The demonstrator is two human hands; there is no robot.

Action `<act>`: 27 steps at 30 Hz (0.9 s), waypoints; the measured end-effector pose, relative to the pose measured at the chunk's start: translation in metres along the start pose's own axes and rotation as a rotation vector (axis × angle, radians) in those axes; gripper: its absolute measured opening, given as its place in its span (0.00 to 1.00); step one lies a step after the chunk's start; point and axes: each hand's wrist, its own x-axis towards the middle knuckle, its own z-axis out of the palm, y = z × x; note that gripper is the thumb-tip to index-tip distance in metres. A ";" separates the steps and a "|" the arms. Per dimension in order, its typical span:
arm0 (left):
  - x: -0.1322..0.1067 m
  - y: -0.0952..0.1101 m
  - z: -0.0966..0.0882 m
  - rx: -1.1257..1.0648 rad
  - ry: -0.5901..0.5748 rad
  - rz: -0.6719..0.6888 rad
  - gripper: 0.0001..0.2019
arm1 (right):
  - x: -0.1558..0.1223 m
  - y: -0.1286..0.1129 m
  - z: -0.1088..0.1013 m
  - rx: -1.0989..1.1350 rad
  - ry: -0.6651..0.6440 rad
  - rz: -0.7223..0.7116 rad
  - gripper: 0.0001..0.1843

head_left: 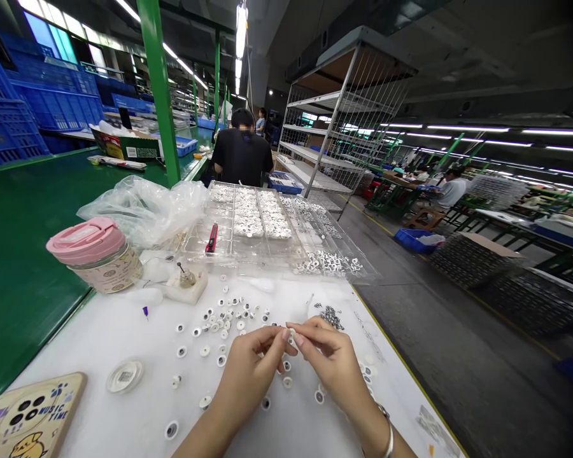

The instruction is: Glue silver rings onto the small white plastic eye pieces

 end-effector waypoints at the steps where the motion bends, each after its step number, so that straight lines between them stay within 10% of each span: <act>1: 0.000 -0.001 -0.001 0.013 0.001 0.005 0.17 | 0.001 -0.001 0.001 0.024 -0.022 0.029 0.13; 7: 0.002 -0.003 -0.001 -0.014 0.025 -0.077 0.18 | 0.004 0.002 -0.006 0.052 -0.028 0.140 0.14; 13: 0.005 -0.002 0.000 -0.078 0.013 -0.209 0.19 | 0.014 0.022 -0.043 -0.016 0.253 0.050 0.11; 18: 0.006 -0.004 0.000 -0.119 -0.010 -0.227 0.19 | 0.023 0.040 -0.031 -0.259 0.058 0.168 0.28; 21: 0.006 -0.002 0.000 -0.128 -0.018 -0.229 0.19 | 0.027 0.045 -0.020 -0.347 0.041 0.181 0.23; 27: 0.007 0.004 0.001 -0.202 -0.047 -0.277 0.19 | 0.027 0.032 -0.031 0.183 -0.025 0.162 0.17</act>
